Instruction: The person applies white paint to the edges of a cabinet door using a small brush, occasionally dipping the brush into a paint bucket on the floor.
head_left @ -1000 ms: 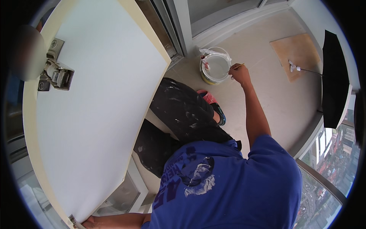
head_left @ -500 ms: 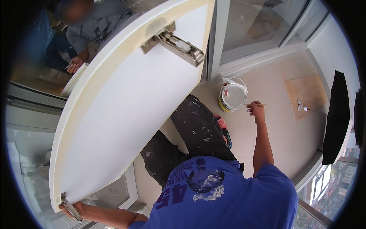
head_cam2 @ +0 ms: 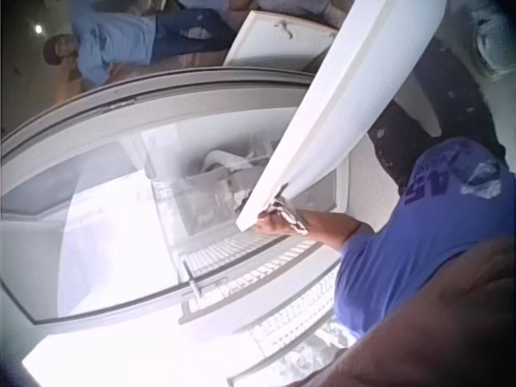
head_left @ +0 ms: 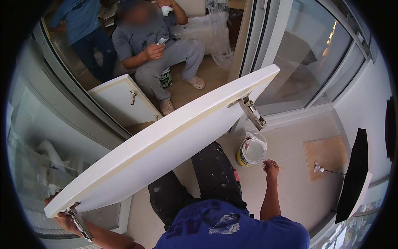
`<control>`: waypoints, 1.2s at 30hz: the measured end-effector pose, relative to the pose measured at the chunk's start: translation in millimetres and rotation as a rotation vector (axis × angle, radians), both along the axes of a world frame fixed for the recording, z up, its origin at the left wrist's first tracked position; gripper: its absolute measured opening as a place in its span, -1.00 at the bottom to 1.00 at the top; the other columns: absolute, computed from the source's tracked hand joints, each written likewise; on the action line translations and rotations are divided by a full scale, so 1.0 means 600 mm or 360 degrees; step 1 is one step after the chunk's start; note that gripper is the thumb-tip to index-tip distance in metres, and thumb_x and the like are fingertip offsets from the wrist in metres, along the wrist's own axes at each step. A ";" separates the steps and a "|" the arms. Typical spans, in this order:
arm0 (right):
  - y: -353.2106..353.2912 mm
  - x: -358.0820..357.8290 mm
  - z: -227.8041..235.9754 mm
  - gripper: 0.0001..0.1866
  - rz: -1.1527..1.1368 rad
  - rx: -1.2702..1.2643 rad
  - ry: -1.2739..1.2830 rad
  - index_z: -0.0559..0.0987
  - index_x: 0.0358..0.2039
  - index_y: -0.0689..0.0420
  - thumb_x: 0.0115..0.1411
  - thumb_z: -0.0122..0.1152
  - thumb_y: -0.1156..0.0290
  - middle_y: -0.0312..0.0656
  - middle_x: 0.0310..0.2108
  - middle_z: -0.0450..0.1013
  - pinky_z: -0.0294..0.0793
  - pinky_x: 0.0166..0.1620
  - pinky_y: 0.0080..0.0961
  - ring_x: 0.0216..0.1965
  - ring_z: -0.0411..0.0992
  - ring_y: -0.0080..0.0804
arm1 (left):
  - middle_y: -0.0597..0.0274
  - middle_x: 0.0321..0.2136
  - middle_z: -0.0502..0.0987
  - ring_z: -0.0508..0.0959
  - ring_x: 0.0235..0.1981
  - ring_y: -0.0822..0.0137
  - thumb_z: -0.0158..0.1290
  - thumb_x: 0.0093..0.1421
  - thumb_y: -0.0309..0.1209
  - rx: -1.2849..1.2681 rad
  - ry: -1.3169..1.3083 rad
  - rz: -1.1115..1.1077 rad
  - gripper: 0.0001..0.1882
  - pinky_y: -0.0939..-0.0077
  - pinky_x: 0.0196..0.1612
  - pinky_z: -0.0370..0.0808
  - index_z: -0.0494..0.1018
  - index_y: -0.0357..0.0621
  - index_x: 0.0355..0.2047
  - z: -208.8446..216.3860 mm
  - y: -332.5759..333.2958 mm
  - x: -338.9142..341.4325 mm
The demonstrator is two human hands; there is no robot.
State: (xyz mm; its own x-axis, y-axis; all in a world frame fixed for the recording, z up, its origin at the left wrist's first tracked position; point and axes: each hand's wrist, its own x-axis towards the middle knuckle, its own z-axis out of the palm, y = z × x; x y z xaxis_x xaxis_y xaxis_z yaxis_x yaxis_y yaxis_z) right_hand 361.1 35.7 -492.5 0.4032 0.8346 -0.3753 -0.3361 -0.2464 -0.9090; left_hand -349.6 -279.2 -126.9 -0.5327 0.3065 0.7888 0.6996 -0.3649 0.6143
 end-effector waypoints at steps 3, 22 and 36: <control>-0.022 0.007 -0.016 -0.87 -0.0050 -0.0166 -0.0184 0.50 -0.25 0.13 0.19 0.14 0.43 -0.18 -0.40 0.58 0.46 -0.46 -0.60 -0.51 0.49 -0.48 | 0.19 -0.30 0.34 0.38 -0.30 0.38 0.19 0.03 0.30 -0.0020 -0.0037 0.0039 -0.09 0.53 -0.34 0.33 0.28 -0.35 -0.02 -0.002 0.000 0.010; 0.034 -0.148 0.636 -0.83 0.0574 0.1771 0.0241 0.43 -0.20 0.17 0.25 0.18 0.42 -0.10 -0.35 0.51 0.38 -0.36 -0.47 -0.43 0.40 -0.46 | 0.09 -0.14 0.33 0.36 -0.12 0.25 0.08 0.17 0.23 -0.0062 -0.0084 -0.0176 -0.14 0.38 -0.04 0.30 0.27 -0.41 0.06 -0.036 -0.034 -0.037; -0.006 -0.342 0.739 -0.84 0.0824 0.2150 -0.0217 0.47 -0.19 0.30 0.23 0.19 0.57 0.08 -0.37 0.56 0.53 -0.28 -0.49 -0.39 0.53 -0.37 | 0.11 -0.26 0.36 0.41 -0.22 0.28 0.19 0.02 0.26 -0.0106 -0.0094 -0.0109 -0.11 0.39 -0.13 0.35 0.30 -0.39 -0.04 -0.023 -0.024 -0.001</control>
